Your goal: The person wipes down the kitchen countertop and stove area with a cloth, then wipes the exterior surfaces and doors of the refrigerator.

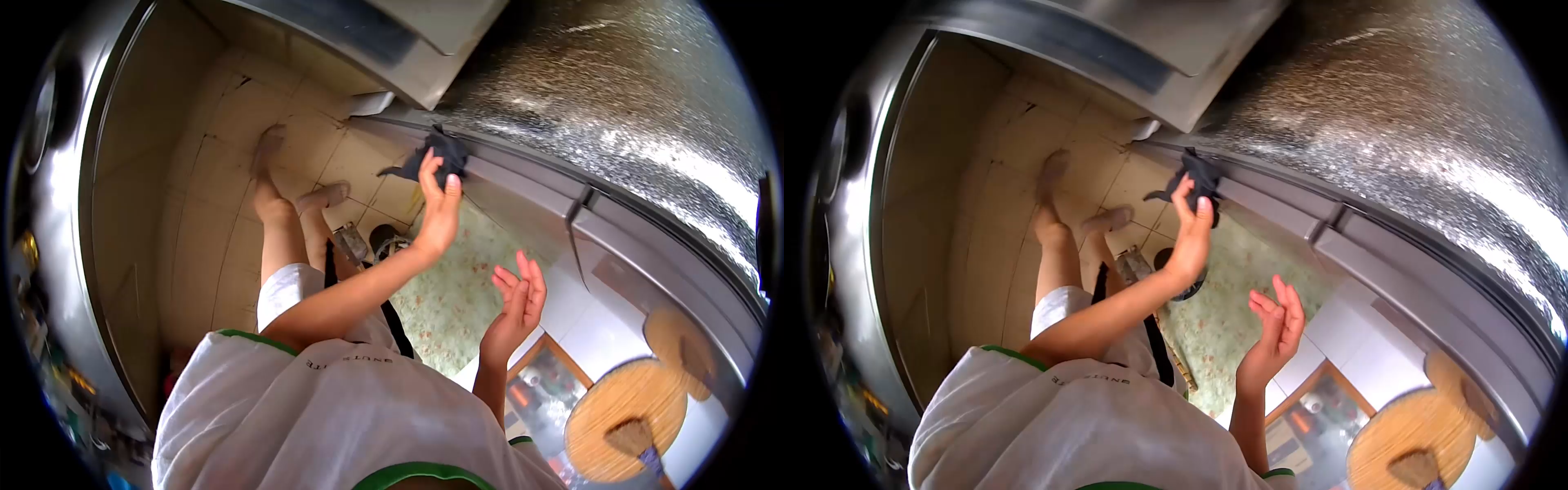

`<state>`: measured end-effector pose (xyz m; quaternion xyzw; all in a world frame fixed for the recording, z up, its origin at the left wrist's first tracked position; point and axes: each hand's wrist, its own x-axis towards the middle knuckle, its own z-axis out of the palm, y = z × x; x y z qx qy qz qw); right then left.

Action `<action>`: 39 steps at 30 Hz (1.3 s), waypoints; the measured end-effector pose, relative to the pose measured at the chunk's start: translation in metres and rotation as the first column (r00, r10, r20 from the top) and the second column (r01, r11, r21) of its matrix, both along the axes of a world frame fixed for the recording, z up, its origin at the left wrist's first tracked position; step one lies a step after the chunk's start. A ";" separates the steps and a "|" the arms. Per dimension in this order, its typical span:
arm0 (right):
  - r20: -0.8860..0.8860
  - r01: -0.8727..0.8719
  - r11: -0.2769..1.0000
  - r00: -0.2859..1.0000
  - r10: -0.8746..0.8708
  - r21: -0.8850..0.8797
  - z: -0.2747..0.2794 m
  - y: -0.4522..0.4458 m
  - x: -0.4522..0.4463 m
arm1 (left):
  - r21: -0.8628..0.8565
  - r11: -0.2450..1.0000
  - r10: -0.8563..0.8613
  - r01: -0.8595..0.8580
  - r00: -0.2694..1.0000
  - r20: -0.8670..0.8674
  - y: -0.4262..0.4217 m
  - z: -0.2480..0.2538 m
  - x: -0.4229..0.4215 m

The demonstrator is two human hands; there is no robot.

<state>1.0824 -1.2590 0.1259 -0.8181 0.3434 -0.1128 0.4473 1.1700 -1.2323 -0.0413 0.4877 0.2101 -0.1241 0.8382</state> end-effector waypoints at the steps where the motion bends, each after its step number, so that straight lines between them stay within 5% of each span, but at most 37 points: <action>1: 0.018 -0.006 0.998 1.000 0.005 0.058 -0.006 -0.002 0.000 | -0.007 1.000 -0.014 0.014 1.000 0.008 0.000 0.000 -0.003; 3: 0.002 -0.053 0.991 0.999 0.053 0.121 -0.023 -0.006 -0.005 | -0.033 0.999 0.040 -0.041 0.998 -0.047 -0.002 -0.028 0.017; 5: -0.021 -0.077 0.982 0.996 0.082 0.173 -0.041 -0.008 -0.015 | 0.009 0.984 -0.166 0.176 0.941 -0.294 0.002 -0.062 0.043; 8: -0.118 -0.028 0.970 0.991 0.058 0.241 -0.066 -0.007 -0.034 | 0.048 0.981 -0.143 0.190 0.862 -0.487 -0.003 -0.124 0.057; 9: -0.118 -0.026 0.971 0.991 0.055 0.237 -0.070 -0.006 -0.039 | -0.081 0.994 -0.108 0.078 0.860 -0.498 0.000 -0.143 0.056; 11: -0.170 0.041 0.955 0.985 0.010 0.293 -0.082 -0.005 -0.046 | -0.020 0.989 -0.132 0.144 0.832 -0.539 -0.008 -0.195 0.061; 13: -0.209 0.064 0.960 0.978 -0.006 0.274 -0.086 0.000 -0.050 | 0.008 0.980 -0.159 0.199 0.808 -0.568 -0.003 -0.192 0.066; 14: -0.219 0.083 0.950 0.976 -0.016 0.302 -0.088 0.002 -0.051 | -0.145 0.985 -0.161 0.091 0.777 -0.609 0.002 -0.182 0.068; 15: -0.214 0.092 0.937 0.977 -0.019 0.338 -0.090 0.005 -0.050 | -0.065 0.990 -0.140 0.124 0.845 -0.516 -0.016 -0.219 0.056; 19: -0.231 0.096 0.915 0.973 -0.004 0.391 -0.084 0.013 -0.050 | -0.282 0.959 -0.147 -0.019 0.818 -0.556 0.005 -0.085 0.039; 23: -0.219 0.067 0.908 0.975 0.028 0.414 -0.081 0.020 -0.035 | -0.382 0.894 -0.018 -0.236 0.831 -0.555 -0.004 -0.060 0.037; 25: -0.175 -0.020 0.935 0.981 0.087 0.353 -0.081 0.019 -0.035 | -0.410 0.853 -0.066 -0.324 0.712 -0.699 -0.004 -0.088 0.057; 29: -0.222 0.026 0.945 0.974 0.049 0.326 -0.092 0.014 -0.060 | -0.493 0.699 -0.110 -0.517 0.604 -0.789 -0.025 -0.233 0.044; 30: -0.243 0.099 0.931 0.970 -0.011 0.352 -0.093 0.016 -0.064 | -0.496 0.700 -0.115 -0.514 0.603 -0.789 -0.043 -0.261 0.028; 31: -0.271 0.176 0.910 0.960 -0.074 0.376 -0.091 0.018 -0.069 | -0.662 0.546 -0.184 -0.513 0.698 -0.692 -0.060 -0.283 0.009; 33: -0.279 0.187 0.893 0.958 -0.073 0.409 -0.088 0.022 -0.077 | -0.799 0.380 -0.228 -0.467 0.790 -0.570 -0.065 -0.256 0.000; 35: -0.255 0.183 0.871 0.965 -0.070 0.455 -0.083 0.023 -0.078 | -0.736 0.384 -0.192 -0.558 0.731 -0.654 -0.044 -0.130 0.017; 39: -0.145 0.110 0.874 0.988 -0.046 0.473 -0.063 0.018 -0.076 | -0.747 0.359 -0.267 -0.560 0.705 -0.657 -0.011 -0.010 0.044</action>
